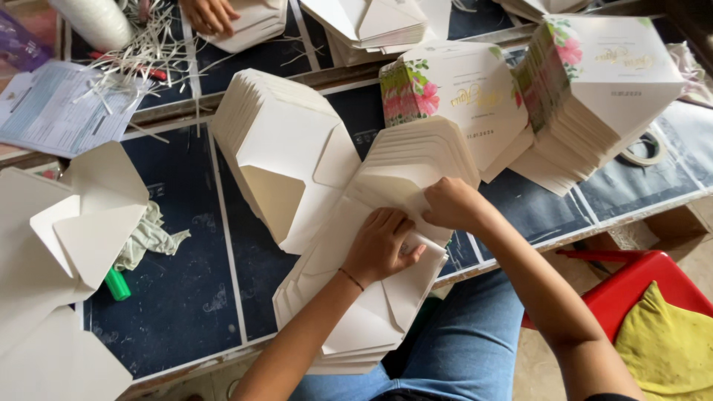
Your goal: The person sits on a chair and folds the flaps of white envelopes by hand, stacking them on the table. They then use a green marker to write on the envelopes and continue folding and stacking them.
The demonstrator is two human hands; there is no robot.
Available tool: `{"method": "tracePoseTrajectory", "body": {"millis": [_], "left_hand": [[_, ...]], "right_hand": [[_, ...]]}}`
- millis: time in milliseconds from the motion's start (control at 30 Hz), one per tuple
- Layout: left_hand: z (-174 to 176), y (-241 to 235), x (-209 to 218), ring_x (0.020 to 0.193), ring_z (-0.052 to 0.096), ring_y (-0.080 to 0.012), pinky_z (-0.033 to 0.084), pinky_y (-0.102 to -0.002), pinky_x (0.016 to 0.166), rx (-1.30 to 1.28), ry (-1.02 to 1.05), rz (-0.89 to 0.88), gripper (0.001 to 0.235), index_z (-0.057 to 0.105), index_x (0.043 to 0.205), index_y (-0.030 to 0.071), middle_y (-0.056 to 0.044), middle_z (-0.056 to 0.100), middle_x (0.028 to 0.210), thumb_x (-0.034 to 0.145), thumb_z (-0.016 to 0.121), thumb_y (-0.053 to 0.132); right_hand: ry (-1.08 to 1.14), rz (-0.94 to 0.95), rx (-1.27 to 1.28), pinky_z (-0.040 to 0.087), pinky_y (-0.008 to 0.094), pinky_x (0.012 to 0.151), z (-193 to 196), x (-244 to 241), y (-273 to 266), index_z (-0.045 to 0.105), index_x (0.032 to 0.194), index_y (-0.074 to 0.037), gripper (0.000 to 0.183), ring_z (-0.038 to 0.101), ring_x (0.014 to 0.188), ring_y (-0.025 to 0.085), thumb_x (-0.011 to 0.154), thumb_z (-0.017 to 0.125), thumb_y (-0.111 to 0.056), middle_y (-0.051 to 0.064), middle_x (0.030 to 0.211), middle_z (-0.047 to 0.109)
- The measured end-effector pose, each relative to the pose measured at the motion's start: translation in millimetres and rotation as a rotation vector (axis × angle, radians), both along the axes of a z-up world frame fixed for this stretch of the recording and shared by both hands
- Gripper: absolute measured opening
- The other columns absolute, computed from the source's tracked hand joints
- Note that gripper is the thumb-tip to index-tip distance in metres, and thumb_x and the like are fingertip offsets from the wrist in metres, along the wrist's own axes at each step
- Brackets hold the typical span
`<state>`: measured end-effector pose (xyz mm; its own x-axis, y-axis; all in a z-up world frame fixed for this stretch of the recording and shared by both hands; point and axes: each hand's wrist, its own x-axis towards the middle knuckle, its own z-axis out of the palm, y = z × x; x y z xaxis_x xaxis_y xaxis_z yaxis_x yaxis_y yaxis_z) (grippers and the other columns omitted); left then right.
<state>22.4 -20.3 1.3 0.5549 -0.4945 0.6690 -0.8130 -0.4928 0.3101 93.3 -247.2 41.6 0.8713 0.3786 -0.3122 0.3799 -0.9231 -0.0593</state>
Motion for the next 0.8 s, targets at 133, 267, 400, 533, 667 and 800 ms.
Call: {"method": "tracePoseTrajectory", "body": {"millis": [133,267,400,533,667,800], "left_hand": [[2,2,1,0.100,0.067,-0.0317,0.053,-0.046,0.095,0.001,0.022,-0.004,0.036,0.065,0.105,0.012,-0.010,0.061,0.101,0.090,0.069,0.045],[7,5,-6,0.106,0.068,-0.0322,0.053,-0.048,0.102,0.046,0.103,-0.038,0.040,0.069,0.109,0.009,-0.012,0.063,0.105,0.093,0.069,0.045],[9,4,-3,0.106,0.068,-0.0329,0.053,-0.048,0.102,0.054,0.097,-0.039,0.041,0.070,0.110,0.007,-0.013,0.064,0.105,0.094,0.070,0.045],[13,2,-2,0.109,0.067,-0.0337,0.052,-0.048,0.103,0.075,0.071,-0.042,0.039,0.069,0.109,0.006,-0.013,0.064,0.106,0.097,0.068,0.043],[-28,22,-35,0.110,0.065,-0.0270,0.058,-0.046,0.104,-0.017,-0.155,0.113,0.054,0.069,0.112,0.014,-0.007,0.063,0.110,0.099,0.047,0.062],[-40,32,-44,0.113,0.063,-0.0224,0.061,-0.041,0.099,-0.104,-0.285,0.185,0.071,0.070,0.110,0.023,-0.001,0.062,0.114,0.103,0.025,0.077]], "right_hand": [[0.140,-0.018,0.029,0.067,0.047,0.066,16,5,-2,0.081,0.080,-0.005,0.059,0.081,0.070,0.037,0.084,0.075,-0.064,0.018,0.070,0.077],[0.450,0.001,-0.050,0.064,0.032,0.069,46,-19,-7,0.078,0.070,-0.018,0.042,0.077,0.059,0.016,0.090,0.070,-0.053,-0.008,0.056,0.076],[0.250,0.049,0.125,0.061,0.049,0.070,89,-31,-6,0.076,0.082,-0.006,0.057,0.078,0.074,0.038,0.094,0.072,-0.062,0.015,0.071,0.079],[0.059,0.158,0.758,0.059,0.065,0.094,88,-31,27,0.062,0.141,0.012,0.070,0.070,0.114,0.058,0.100,0.076,-0.042,0.038,0.127,0.070],[0.310,0.157,1.217,0.030,0.068,0.124,64,-52,61,0.042,0.165,0.002,0.064,0.036,0.155,0.053,0.118,0.032,-0.040,0.030,0.171,0.042],[-0.134,0.338,0.949,0.032,0.060,0.124,5,-76,84,0.048,0.161,0.007,0.067,0.041,0.157,0.051,0.118,0.030,-0.040,0.029,0.169,0.045]]}}
